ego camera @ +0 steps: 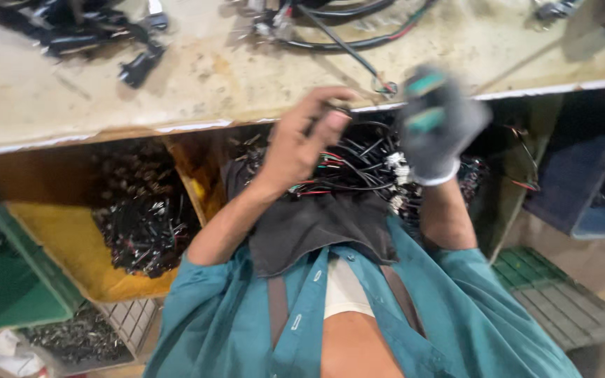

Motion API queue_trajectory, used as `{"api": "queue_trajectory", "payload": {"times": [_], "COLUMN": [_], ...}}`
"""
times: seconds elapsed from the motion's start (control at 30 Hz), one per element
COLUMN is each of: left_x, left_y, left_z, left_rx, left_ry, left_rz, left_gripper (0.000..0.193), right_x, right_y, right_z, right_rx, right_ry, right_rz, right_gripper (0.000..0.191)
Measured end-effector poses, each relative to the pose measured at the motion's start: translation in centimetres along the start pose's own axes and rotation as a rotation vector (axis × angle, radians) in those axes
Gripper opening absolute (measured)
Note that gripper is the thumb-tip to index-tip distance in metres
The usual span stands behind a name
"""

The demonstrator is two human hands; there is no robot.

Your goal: The person repeatedly picks up black wire harnesses from a workbench, uses a pair of pliers to cut the black outer sheath near the connector end, and then drops the cut pieces onto the bench. The person continues this process for multiple harnesses throughout the clip.

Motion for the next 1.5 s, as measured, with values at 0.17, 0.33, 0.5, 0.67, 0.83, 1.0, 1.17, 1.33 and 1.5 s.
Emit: {"api": "queue_trajectory", "payload": {"times": [0.17, 0.33, 0.5, 0.67, 0.83, 1.0, 1.17, 1.33, 1.5], "left_x": [-0.2, -2.0, -1.9, -0.6, 2.5, 0.2, 1.6, 0.3, -0.2], "left_y": [-3.8, -2.8, -0.6, -0.8, -1.0, -0.9, -1.4, -1.5, -1.5], "left_z": [-0.7, -2.0, -2.3, -2.0, -2.0, -2.5, -2.5, -3.1, -3.9], "left_rx": [0.208, 0.089, -0.052, -0.058, -0.002, -0.013, -0.026, -0.030, -0.020], "left_ry": [-0.035, -0.075, 0.029, 0.037, 0.396, 0.011, 0.252, 0.088, 0.209], "left_rz": [-0.119, -0.044, -0.078, 0.023, 0.343, 0.076, 0.375, 0.049, 0.090], "left_gripper": [0.032, 0.032, 0.029, 0.025, 0.026, 0.027, 0.028, 0.033, 0.031], "right_x": [1.6, -0.4, 0.5, -6.2, -3.6, -3.8, -1.9, -1.1, -1.9], "right_y": [-3.2, 2.8, 3.2, 3.5, 5.1, 5.3, 5.5, 4.4, 6.9], "right_z": [0.9, 0.3, -0.3, -1.7, -0.5, -1.5, -2.2, -2.4, -2.9], "right_rx": [0.144, -0.196, -0.314, -0.438, -0.502, -0.513, -0.553, -0.271, -0.483], "right_ry": [0.213, -0.094, 0.491, -0.399, 0.134, -0.151, 0.136, 0.405, 0.444], "right_rz": [0.053, -0.474, 0.289, 0.051, 0.309, 0.123, 0.288, 1.050, 1.634], "right_gripper": [0.022, 0.031, 0.010, 0.029, 0.016, 0.018, 0.014, 0.019, 0.029]}}
Point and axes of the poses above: each hand's wrist, its own z-axis towards the middle knuckle, its own y-axis out of the palm, x = y × z, the point moved 6 cm from there along z, towards the middle knuckle, and after that the axes turned 14 degrees about y, right-handed, at the moved point
